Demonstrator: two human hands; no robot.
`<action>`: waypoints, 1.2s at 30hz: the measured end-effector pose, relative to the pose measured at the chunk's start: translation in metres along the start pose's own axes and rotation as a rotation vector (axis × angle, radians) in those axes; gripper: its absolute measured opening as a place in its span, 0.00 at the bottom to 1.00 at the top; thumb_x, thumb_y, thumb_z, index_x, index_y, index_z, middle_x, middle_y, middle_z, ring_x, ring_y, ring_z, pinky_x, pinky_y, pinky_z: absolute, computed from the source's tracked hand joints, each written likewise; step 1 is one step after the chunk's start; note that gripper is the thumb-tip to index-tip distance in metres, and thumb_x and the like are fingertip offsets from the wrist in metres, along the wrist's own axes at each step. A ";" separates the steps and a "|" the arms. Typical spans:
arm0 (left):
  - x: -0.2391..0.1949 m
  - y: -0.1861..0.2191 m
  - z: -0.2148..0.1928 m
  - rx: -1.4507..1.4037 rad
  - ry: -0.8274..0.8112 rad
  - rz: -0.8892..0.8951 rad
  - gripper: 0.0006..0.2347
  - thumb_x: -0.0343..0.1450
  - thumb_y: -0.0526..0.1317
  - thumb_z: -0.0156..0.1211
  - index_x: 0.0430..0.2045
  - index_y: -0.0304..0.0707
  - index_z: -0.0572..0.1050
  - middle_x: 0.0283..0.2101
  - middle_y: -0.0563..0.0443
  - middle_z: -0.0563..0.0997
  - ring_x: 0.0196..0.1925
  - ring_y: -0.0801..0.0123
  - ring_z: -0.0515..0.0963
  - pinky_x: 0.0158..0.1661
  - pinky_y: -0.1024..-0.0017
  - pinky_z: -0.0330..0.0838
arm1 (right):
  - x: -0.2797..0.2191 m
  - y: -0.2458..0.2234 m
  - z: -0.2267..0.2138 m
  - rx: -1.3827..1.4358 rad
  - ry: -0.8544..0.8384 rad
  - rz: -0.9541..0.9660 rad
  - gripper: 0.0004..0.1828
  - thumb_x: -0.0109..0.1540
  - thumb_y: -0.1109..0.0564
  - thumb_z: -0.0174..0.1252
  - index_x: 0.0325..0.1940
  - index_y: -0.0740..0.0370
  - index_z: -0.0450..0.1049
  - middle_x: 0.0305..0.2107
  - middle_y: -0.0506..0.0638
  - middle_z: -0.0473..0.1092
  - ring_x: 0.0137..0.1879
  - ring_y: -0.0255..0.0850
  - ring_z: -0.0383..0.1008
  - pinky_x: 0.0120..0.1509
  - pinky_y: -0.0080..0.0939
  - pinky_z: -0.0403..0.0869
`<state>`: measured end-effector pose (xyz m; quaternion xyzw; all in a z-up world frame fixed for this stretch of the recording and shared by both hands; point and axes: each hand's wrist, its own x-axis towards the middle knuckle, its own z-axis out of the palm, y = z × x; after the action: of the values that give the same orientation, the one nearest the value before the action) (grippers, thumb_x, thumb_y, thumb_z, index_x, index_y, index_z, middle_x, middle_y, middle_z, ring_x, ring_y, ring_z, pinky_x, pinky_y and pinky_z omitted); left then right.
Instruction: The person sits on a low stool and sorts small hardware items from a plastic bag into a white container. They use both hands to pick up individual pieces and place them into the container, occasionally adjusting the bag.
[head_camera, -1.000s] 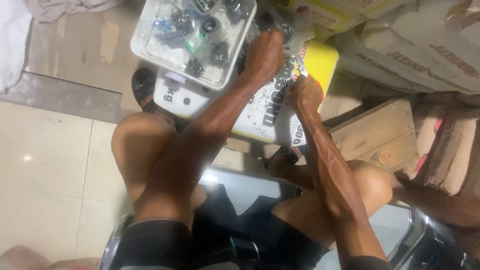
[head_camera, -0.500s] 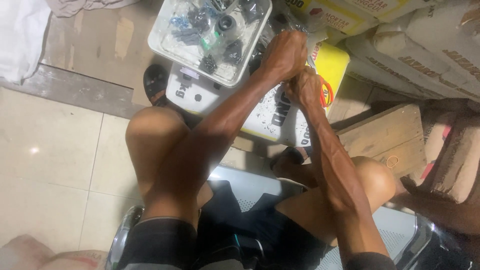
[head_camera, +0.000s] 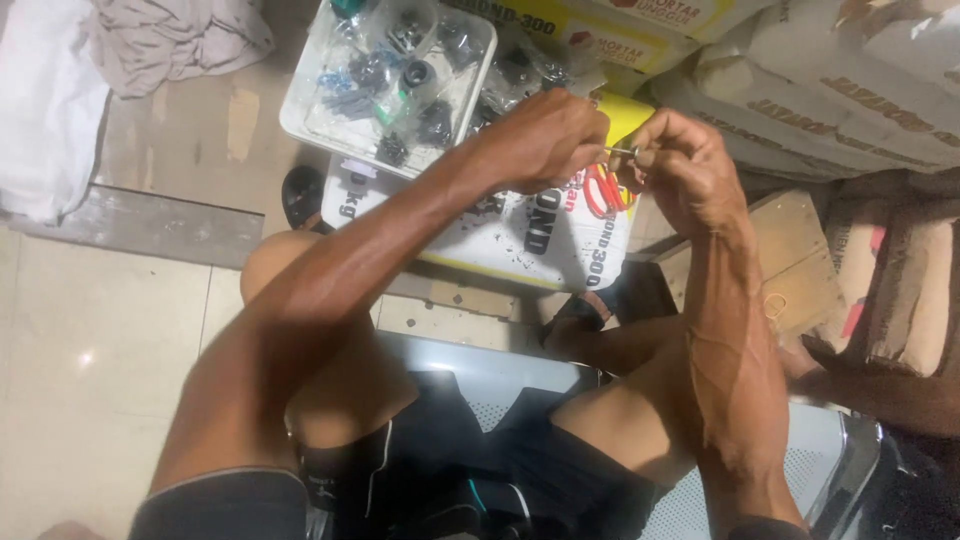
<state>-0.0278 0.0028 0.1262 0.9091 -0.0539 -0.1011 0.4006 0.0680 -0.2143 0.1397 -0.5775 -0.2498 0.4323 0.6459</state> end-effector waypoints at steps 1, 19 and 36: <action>-0.002 -0.003 0.001 0.005 -0.001 0.002 0.15 0.81 0.36 0.54 0.20 0.47 0.70 0.18 0.62 0.65 0.16 0.77 0.60 0.18 0.77 0.57 | 0.003 -0.002 0.007 0.001 0.001 -0.005 0.08 0.66 0.68 0.51 0.39 0.59 0.72 0.35 0.49 0.73 0.35 0.35 0.71 0.43 0.34 0.74; 0.022 -0.030 0.034 -0.070 0.193 -0.125 0.14 0.80 0.43 0.55 0.21 0.49 0.68 0.23 0.60 0.69 0.24 0.71 0.74 0.31 0.67 0.79 | 0.034 -0.009 0.026 -0.810 0.105 -0.025 0.06 0.75 0.66 0.57 0.43 0.64 0.73 0.31 0.50 0.73 0.29 0.35 0.72 0.35 0.31 0.75; 0.030 -0.047 0.024 0.037 0.345 -0.247 0.12 0.75 0.32 0.55 0.18 0.38 0.77 0.11 0.57 0.71 0.10 0.73 0.72 0.11 0.78 0.65 | 0.070 0.161 0.011 -1.435 0.188 -0.019 0.17 0.68 0.73 0.53 0.25 0.65 0.69 0.14 0.53 0.67 0.15 0.40 0.66 0.17 0.39 0.68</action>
<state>-0.0030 0.0115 0.0714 0.9198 0.1258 0.0087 0.3716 0.0506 -0.1554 -0.0255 -0.8919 -0.4203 0.1045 0.1299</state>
